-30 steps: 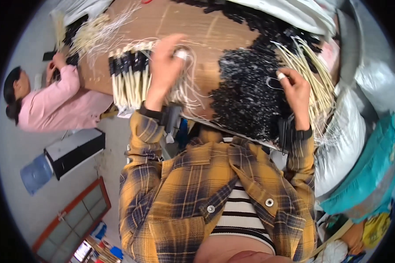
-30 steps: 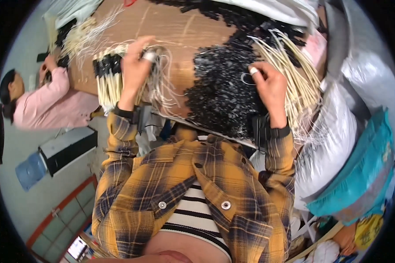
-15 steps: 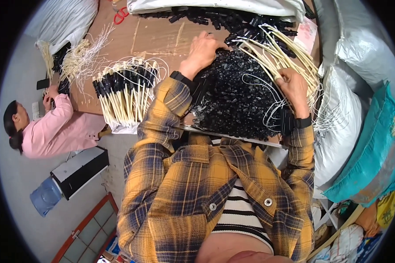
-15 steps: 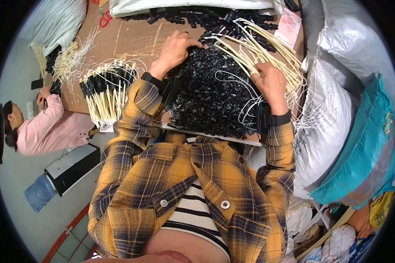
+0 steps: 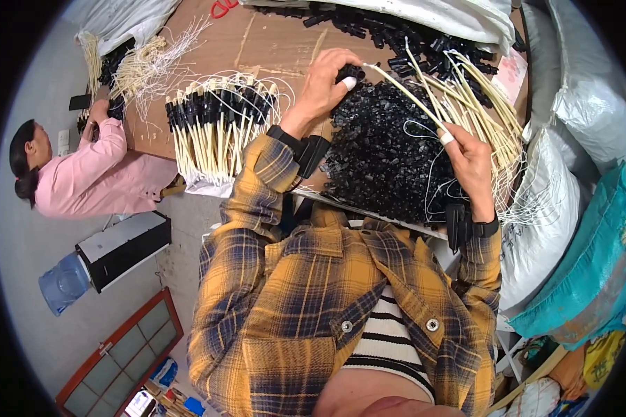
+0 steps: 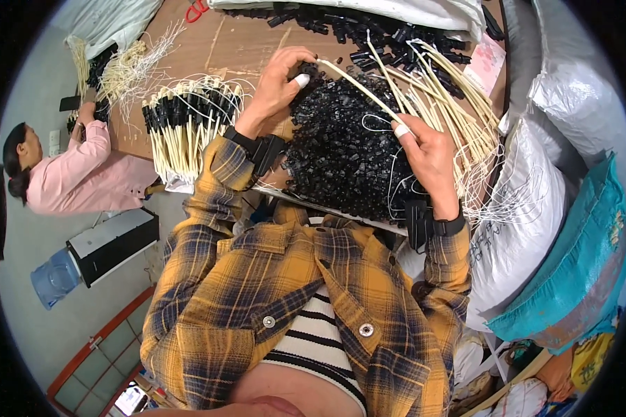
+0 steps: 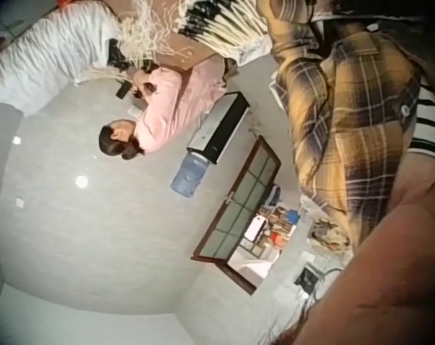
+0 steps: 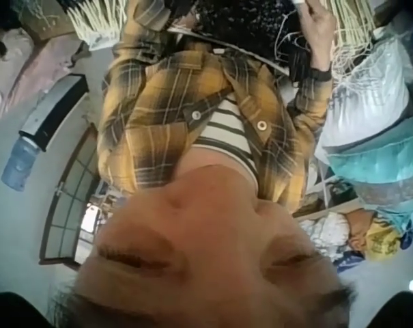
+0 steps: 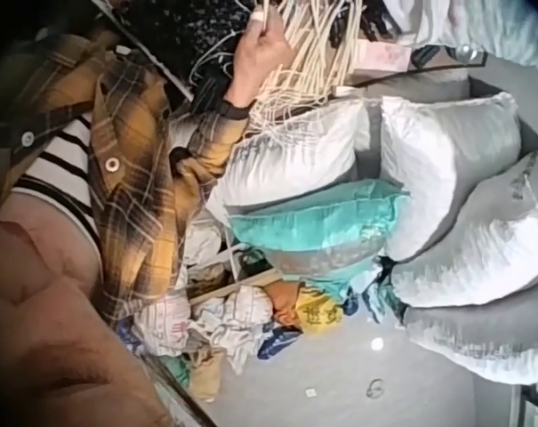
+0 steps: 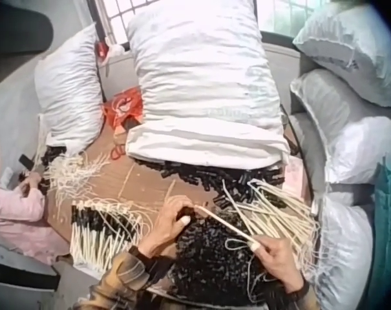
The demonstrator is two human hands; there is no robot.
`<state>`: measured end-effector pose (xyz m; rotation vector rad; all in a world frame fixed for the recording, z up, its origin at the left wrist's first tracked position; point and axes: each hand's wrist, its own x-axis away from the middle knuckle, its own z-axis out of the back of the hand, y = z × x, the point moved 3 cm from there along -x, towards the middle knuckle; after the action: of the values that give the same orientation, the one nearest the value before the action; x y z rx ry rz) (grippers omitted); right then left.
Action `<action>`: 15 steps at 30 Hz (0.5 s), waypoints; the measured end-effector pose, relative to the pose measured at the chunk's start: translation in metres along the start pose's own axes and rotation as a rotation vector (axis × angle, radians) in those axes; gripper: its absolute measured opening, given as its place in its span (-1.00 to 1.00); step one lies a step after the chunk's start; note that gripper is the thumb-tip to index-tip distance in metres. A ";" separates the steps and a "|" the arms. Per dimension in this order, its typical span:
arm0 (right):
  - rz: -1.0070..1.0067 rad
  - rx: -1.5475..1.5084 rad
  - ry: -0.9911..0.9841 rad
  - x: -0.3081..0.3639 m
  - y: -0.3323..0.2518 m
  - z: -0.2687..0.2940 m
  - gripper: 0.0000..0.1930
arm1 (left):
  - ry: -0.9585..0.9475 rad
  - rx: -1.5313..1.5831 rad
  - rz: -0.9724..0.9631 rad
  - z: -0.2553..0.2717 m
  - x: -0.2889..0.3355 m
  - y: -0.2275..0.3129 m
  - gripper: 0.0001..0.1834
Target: The person assembles components by hand, picking up a black plastic connector and a white tube, fitting them together, and then threading a white cord through the assembly before placing it onto a pile.
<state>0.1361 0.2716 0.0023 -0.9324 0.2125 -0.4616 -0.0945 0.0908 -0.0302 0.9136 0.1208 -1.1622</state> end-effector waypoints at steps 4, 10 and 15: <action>-0.016 -0.141 -0.048 0.007 -0.016 -0.006 -0.76 | -0.054 0.220 0.241 0.006 0.009 0.004 -0.68; 0.137 0.102 -0.072 0.009 -0.022 -0.008 -0.77 | -0.146 0.272 0.259 0.010 0.015 0.011 -0.77; 0.172 0.125 -0.055 0.010 -0.033 -0.005 -0.78 | -0.242 0.286 0.390 0.010 0.027 0.008 -0.71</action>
<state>0.1339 0.2462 0.0258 -0.7956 0.2100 -0.2866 -0.0799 0.0645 -0.0337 0.9854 -0.4137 -0.9264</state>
